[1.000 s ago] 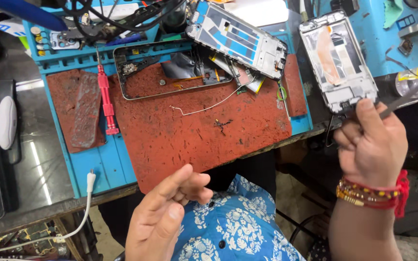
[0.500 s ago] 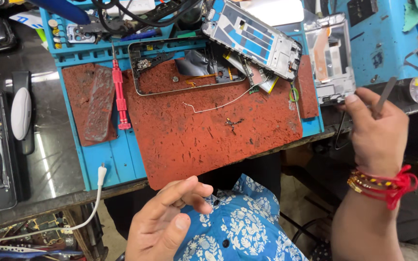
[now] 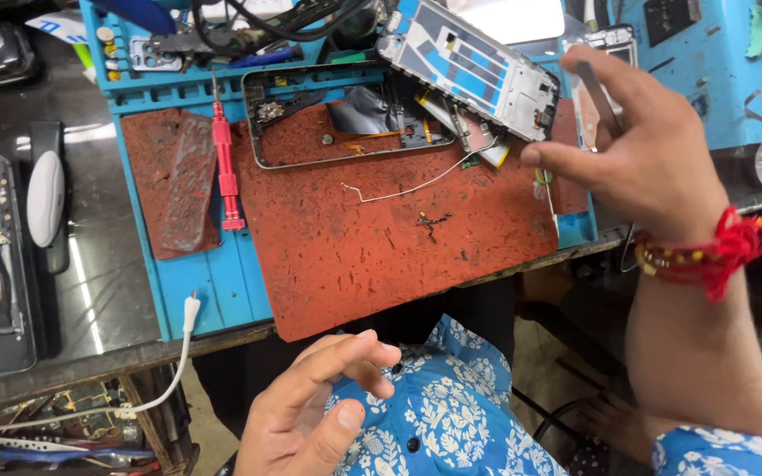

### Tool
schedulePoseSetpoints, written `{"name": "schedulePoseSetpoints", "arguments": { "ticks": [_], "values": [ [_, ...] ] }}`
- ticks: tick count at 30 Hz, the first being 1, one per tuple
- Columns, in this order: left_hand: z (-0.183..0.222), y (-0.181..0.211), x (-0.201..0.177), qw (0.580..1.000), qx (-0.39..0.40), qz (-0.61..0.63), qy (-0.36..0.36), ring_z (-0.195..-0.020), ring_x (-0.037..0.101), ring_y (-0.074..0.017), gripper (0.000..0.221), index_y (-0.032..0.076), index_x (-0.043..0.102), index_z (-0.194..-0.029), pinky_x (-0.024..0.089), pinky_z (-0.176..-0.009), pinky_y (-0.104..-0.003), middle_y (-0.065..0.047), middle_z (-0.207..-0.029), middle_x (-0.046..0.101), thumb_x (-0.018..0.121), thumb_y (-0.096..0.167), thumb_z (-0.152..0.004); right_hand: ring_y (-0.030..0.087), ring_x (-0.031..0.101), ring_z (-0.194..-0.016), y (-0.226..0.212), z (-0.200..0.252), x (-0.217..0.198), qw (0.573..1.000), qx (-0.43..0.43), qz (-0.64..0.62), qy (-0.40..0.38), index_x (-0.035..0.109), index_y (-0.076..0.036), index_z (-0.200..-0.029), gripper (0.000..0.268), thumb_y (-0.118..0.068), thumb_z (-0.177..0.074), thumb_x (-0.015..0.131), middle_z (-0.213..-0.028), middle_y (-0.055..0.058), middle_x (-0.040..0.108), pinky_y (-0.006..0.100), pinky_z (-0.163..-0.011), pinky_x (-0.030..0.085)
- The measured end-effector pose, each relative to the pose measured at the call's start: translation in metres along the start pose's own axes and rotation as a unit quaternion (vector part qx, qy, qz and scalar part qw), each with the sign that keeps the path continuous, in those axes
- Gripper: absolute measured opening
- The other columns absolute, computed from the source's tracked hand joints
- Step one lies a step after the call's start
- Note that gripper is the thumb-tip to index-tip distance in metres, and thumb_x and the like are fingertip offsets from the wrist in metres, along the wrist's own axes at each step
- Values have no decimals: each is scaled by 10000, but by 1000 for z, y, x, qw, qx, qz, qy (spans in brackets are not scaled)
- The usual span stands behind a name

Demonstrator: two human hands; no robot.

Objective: The person applies glue from a tube to the frame of a mobile phone, then positions a screen and uses tweezers, a screwdriver, and a plastic tool to manage internal components and screws.

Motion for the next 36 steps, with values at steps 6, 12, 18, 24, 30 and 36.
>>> {"name": "schedulePoseSetpoints", "arguments": {
  "ticks": [6, 12, 18, 24, 30, 36],
  "values": [
    [6, -1, -9, 999, -18, -20, 28, -1078, 662, -254, 500, -65, 572, -1448, 528, -1026, -449, -237, -1314, 681, 660, 131, -997, 275, 620, -1289, -5, -13, 9, 997, -77, 18, -19, 486, 42, -1485, 862, -212, -788, 926, -1398, 202, 630, 392, -1037, 513],
    [4, 4, -7, 999, -16, -34, 37, -1080, 660, -249, 486, -48, 584, -1447, 530, -1039, -462, -224, -1316, 691, 657, 129, -999, 281, 611, -1300, 4, -13, 16, 995, -92, 4, -26, 412, 29, -1543, 891, -145, -834, 924, -1433, 198, 591, 368, -1036, 534],
    [4, 6, -3, 999, -10, -32, 33, -1087, 653, -250, 478, -40, 583, -1451, 521, -1052, -468, -223, -1332, 679, 658, 104, -1001, 86, 505, -809, 13, -16, 13, 999, -15, -41, -25, 502, -10, -1433, 761, -133, -815, 929, -1325, 104, 614, 250, -626, 444],
    [7, 14, -4, 997, 18, -65, 27, -1095, 654, -247, 472, -41, 575, -1456, 506, -1069, -453, -221, -1350, 668, 647, 82, -1005, -20, 429, -613, -4, -3, -4, 992, -45, -115, 6, 487, -3, -1345, 688, -100, -823, 926, -1300, 115, 605, 160, -449, 309],
    [22, 31, -15, 979, 105, -151, 86, -1113, 685, -263, 443, -23, 600, -1429, 544, -1051, -439, -234, -1351, 678, 671, 74, -1003, -44, 409, -529, -49, 35, -6, 982, -102, -149, -45, 501, -30, -1224, 622, -97, -726, 868, -1314, 120, 638, 155, -439, 336],
    [55, 67, -32, 857, 300, -349, 233, -1223, 627, -246, 365, 106, 613, -1348, 548, -1058, -382, -154, -1341, 609, 720, 143, -1001, 95, 564, -740, -86, 86, 48, 981, -79, -132, -122, 599, -105, -1114, 631, -304, -624, 944, -1299, 48, 676, 238, -582, 499]
  ]
}}
Point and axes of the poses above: each hand's wrist, its own z-axis away from the middle knuckle, its own x-axis out of the palm, y = z × x, the point moved 10 cm from there along -z, towards the middle knuckle
